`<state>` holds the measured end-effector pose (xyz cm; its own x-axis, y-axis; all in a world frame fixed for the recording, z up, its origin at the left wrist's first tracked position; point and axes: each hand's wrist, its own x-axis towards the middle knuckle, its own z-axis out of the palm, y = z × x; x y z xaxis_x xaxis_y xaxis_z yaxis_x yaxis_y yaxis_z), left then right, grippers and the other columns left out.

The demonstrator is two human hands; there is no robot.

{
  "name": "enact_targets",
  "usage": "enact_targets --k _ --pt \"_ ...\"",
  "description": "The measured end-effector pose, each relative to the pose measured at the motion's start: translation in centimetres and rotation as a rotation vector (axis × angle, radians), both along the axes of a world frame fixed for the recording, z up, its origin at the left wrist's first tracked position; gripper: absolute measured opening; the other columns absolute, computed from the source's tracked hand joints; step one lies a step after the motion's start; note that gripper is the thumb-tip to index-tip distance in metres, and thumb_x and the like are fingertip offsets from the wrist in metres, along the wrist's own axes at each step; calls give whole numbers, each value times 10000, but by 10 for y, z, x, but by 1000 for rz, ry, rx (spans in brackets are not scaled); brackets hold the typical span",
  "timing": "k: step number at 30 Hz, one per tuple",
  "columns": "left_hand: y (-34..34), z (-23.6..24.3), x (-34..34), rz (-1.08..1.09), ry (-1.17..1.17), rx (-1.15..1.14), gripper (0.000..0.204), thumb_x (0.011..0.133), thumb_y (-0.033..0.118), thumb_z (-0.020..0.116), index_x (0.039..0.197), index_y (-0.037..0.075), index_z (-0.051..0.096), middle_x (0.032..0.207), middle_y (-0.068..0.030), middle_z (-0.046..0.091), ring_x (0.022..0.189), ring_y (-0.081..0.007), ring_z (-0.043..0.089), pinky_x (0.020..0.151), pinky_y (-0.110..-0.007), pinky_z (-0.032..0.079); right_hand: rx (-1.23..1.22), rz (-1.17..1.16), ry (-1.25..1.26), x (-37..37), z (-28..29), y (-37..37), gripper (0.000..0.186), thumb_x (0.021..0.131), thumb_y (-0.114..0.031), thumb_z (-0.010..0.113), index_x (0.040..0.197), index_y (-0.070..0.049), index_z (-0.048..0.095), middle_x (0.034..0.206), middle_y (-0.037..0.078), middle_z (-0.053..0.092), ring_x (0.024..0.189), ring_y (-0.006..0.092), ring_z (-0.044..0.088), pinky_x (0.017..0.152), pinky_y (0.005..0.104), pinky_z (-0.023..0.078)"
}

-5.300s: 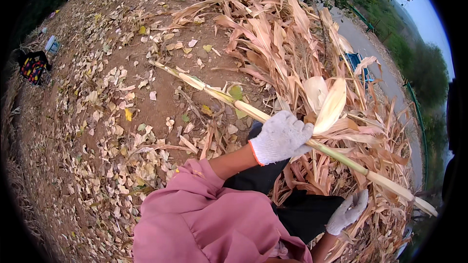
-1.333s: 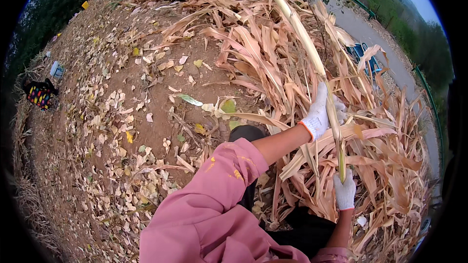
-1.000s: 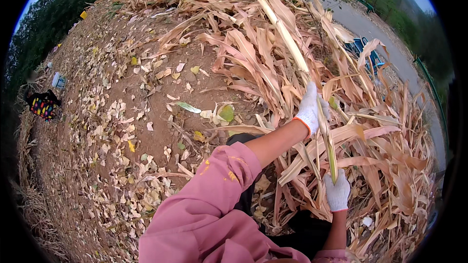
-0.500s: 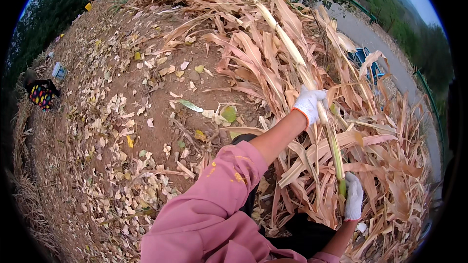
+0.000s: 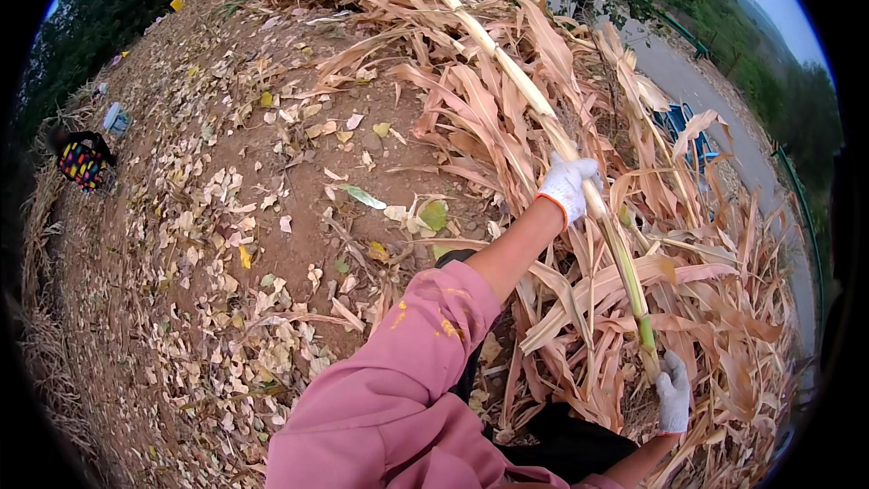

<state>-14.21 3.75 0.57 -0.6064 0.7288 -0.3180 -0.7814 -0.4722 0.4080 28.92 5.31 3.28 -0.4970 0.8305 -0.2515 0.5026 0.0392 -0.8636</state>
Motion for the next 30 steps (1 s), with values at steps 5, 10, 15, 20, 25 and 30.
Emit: enact_targets --k 5,10,15,20,25,30 --pt "-12 10 -4 -69 -15 -41 701 773 -96 584 1363 119 274 850 -131 536 621 -298 574 576 -505 519 -66 114 -393 -10 4 -5 471 744 -136 693 1168 38 584 957 67 665 851 136 598 805 284 475" --pt "-3 2 0 -23 -6 -127 689 762 -105 585 1349 103 290 855 -139 544 630 -303 579 575 -498 520 171 49 -701 -9 -5 -5 478 745 -326 703 1121 -38 643 934 127 701 865 232 669 780 348 500" --pt "6 -11 1 46 -67 -222 474 751 -107 593 1168 25 410 790 -159 563 605 -317 589 541 -480 513 278 -63 -1012 -15 -6 -2 452 765 -470 643 1021 -102 698 924 158 696 912 331 660 793 414 508" --pt "9 -31 -8 2 -48 -227 83 793 -49 567 868 -52 532 663 -159 560 589 -314 576 564 -445 488 157 -17 -900 0 -24 7 490 741 -461 639 945 -20 695 814 237 666 805 376 658 739 426 505" --pt "4 -39 -16 40 28 -290 55 804 9 572 828 -39 559 686 -165 570 616 -311 571 599 -443 494 197 97 -959 -19 -15 -6 440 748 -451 615 838 -31 709 708 182 667 734 341 670 718 412 522" --pt "11 -30 -13 84 -56 -283 173 761 -30 602 898 -5 501 769 -142 553 663 -292 576 613 -435 511 94 240 -1104 -22 -31 -2 511 737 -560 585 892 -97 735 776 155 697 802 316 680 769 416 530"
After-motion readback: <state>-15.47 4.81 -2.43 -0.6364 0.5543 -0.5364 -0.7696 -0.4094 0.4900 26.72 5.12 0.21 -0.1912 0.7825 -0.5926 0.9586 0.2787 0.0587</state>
